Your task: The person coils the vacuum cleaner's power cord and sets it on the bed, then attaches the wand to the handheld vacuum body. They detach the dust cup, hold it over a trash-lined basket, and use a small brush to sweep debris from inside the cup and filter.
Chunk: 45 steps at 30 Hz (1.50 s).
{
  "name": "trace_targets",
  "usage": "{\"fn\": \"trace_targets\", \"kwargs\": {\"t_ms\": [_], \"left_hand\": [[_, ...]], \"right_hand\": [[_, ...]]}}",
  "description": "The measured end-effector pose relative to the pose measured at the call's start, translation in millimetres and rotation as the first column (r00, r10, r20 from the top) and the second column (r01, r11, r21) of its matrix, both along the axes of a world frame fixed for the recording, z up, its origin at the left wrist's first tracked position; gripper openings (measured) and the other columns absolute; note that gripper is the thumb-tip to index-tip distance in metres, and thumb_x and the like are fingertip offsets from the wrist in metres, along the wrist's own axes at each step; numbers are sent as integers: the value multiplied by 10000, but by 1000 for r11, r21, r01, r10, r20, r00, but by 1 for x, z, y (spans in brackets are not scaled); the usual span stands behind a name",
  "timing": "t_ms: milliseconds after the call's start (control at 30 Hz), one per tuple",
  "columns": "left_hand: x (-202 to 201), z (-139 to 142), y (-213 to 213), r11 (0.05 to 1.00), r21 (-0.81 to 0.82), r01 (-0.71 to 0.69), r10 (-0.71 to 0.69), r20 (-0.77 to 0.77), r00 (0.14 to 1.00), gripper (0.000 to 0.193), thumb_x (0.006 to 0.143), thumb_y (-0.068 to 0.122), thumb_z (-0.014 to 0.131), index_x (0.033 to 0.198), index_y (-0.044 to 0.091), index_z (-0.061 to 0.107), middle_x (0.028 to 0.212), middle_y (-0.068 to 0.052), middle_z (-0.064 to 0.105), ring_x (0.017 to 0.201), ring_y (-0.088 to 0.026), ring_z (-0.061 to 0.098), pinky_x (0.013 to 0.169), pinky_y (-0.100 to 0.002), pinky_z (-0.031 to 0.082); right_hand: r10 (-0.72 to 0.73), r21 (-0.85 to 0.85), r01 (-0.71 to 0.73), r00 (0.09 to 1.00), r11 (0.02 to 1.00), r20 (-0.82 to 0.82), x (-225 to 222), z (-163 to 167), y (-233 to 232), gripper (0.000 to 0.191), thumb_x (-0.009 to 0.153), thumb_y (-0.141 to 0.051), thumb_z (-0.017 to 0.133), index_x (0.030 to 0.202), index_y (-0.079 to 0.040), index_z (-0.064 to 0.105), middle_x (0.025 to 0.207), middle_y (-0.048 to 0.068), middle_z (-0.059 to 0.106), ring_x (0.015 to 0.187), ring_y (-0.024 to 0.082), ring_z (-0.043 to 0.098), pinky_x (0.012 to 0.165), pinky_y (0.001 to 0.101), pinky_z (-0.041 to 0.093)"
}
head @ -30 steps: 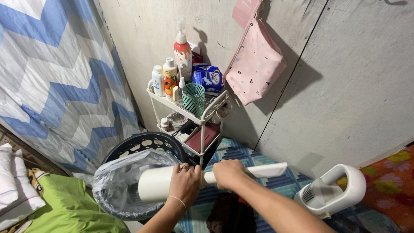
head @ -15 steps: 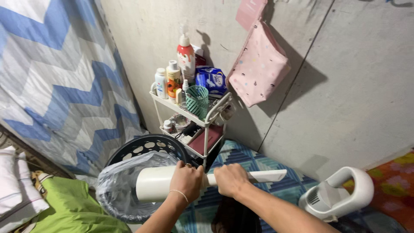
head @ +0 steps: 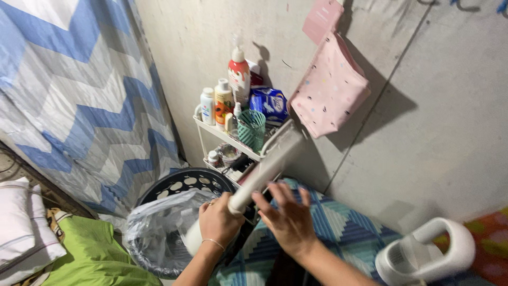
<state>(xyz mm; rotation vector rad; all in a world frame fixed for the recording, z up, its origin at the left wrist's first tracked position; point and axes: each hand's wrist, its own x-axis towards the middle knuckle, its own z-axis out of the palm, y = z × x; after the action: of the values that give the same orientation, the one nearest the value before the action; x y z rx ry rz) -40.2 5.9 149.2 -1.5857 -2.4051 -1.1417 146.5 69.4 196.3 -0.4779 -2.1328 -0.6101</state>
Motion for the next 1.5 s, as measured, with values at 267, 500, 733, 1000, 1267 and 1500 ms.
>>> {"fn": "trace_targets", "kwargs": {"t_ms": [267, 500, 733, 1000, 1267, 1500], "left_hand": [[-26, -2, 3, 924, 322, -205, -127, 764, 632, 332, 686, 122, 820, 980, 54, 682, 857, -63, 765, 785, -181, 726, 748, -337, 589], [-42, -36, 7, 852, 412, -323, -234, 852, 468, 380, 693, 43, 853, 1016, 37, 652, 927, -65, 741, 799, -156, 691, 742, -326, 587], [-53, -47, -5, 808, 306, -504, -311, 947, 76, 366, 723, 24, 815, 1062, 6, 680, 951, -111, 730, 832, -216, 732, 780, -351, 616], [-75, -46, -22, 800, 304, -518, -422, 898, -126, 317, 791, 118, 755, 1078, 3, 688, 959, -135, 732, 849, -244, 721, 759, -393, 601], [-77, -48, -29, 820, 252, -513, -419, 876, -239, 344, 777, 153, 745, 1100, 61, 673, 987, -113, 742, 887, -241, 728, 794, -425, 619], [-90, -78, -29, 768, 281, -576, -552, 745, -373, 395, 814, 270, 767, 1125, 48, 669, 1029, -108, 747, 930, -249, 727, 857, -437, 630]], "right_hand": [[-50, -610, 5, 997, 792, -56, -23, -10, -21, 636, 726, -137, 789, 1303, -136, 522, 1301, 89, 513, 1151, 329, 517, 974, 497, 371], [2, -803, 81, 995, 591, 102, -38, -47, -14, 668, 736, -138, 766, 1358, -187, 531, 1350, 86, 492, 1235, 315, 507, 1020, 497, 362], [106, -764, -26, 993, 644, 55, -56, -62, -18, 618, 753, -173, 738, 1346, -177, 563, 1299, 66, 569, 1211, 297, 565, 1003, 464, 417], [-85, -766, -30, 990, 643, -110, -58, -120, 16, 561, 791, -340, 736, 1294, -139, 588, 1296, 136, 560, 1215, 336, 553, 1006, 479, 458], [-593, -588, -514, 802, -624, -71, -67, -120, 39, 796, 883, -621, 648, 1542, -350, 294, 1468, 123, 449, 1278, 424, 490, 922, 754, 417], [-436, -432, -513, 858, -742, -269, -62, -71, 5, 914, 737, -847, 433, 1444, -272, 497, 1246, 59, 584, 1000, 273, 571, 771, 503, 497]]}}
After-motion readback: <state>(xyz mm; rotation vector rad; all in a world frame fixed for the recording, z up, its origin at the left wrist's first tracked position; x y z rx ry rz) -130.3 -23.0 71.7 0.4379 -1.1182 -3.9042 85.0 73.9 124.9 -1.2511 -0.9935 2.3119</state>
